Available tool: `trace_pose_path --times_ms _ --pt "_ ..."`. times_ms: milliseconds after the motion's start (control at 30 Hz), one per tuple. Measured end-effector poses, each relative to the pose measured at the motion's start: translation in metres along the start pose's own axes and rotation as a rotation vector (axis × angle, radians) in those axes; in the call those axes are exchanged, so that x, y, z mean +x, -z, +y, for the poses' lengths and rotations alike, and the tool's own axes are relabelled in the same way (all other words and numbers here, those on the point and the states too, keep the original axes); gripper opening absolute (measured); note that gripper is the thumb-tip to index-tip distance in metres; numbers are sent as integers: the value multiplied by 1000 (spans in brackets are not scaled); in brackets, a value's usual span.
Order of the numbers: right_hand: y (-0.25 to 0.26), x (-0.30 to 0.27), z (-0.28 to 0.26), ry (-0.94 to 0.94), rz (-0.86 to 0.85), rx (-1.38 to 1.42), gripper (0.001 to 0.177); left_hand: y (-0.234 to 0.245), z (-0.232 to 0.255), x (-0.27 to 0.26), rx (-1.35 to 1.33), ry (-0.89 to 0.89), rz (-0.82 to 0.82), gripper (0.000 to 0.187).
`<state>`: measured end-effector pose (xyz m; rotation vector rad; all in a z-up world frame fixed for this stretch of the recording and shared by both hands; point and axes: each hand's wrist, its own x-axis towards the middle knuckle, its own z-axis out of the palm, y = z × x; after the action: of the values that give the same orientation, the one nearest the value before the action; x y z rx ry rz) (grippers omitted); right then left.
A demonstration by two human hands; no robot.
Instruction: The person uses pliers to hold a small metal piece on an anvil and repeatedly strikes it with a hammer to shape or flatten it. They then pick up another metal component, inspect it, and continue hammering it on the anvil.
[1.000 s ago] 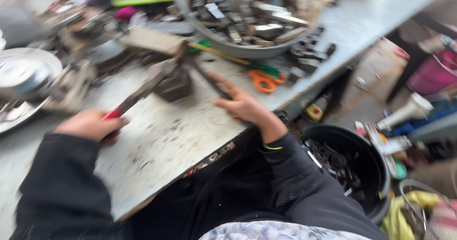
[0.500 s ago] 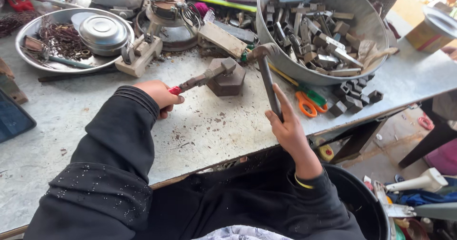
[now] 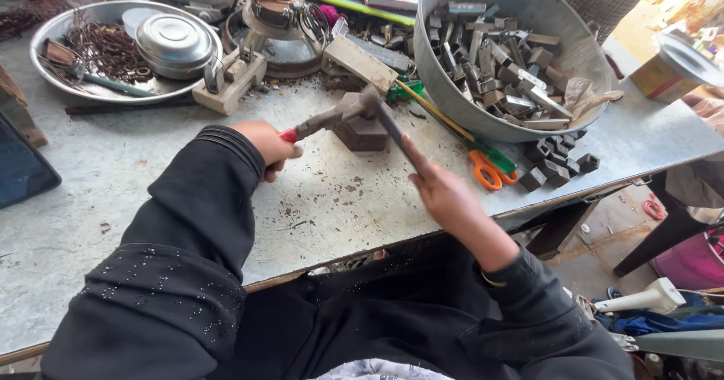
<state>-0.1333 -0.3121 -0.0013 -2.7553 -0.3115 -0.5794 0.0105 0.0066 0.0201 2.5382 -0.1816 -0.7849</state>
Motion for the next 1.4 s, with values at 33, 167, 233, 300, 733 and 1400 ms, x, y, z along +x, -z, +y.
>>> trace_pose_path --times_ms 33,167,233,300,733,1400 --pt "0 -1 -2 -38 -130 65 65 0 1 -2 24 6 18 48" --pt "40 2 -2 72 -72 206 57 1 0 0 39 2 -8 49" --pt "67 2 -1 40 75 119 54 1 -2 4 -12 -18 -28 49" --pt "86 1 -1 56 242 554 44 -1 -4 8 -41 -30 -43 48" --pt "48 6 48 -544 -209 366 63 1 5 1 96 -45 24 43" --pt "47 -25 -11 -440 -264 571 70 -2 -4 -9 392 -121 351 35"
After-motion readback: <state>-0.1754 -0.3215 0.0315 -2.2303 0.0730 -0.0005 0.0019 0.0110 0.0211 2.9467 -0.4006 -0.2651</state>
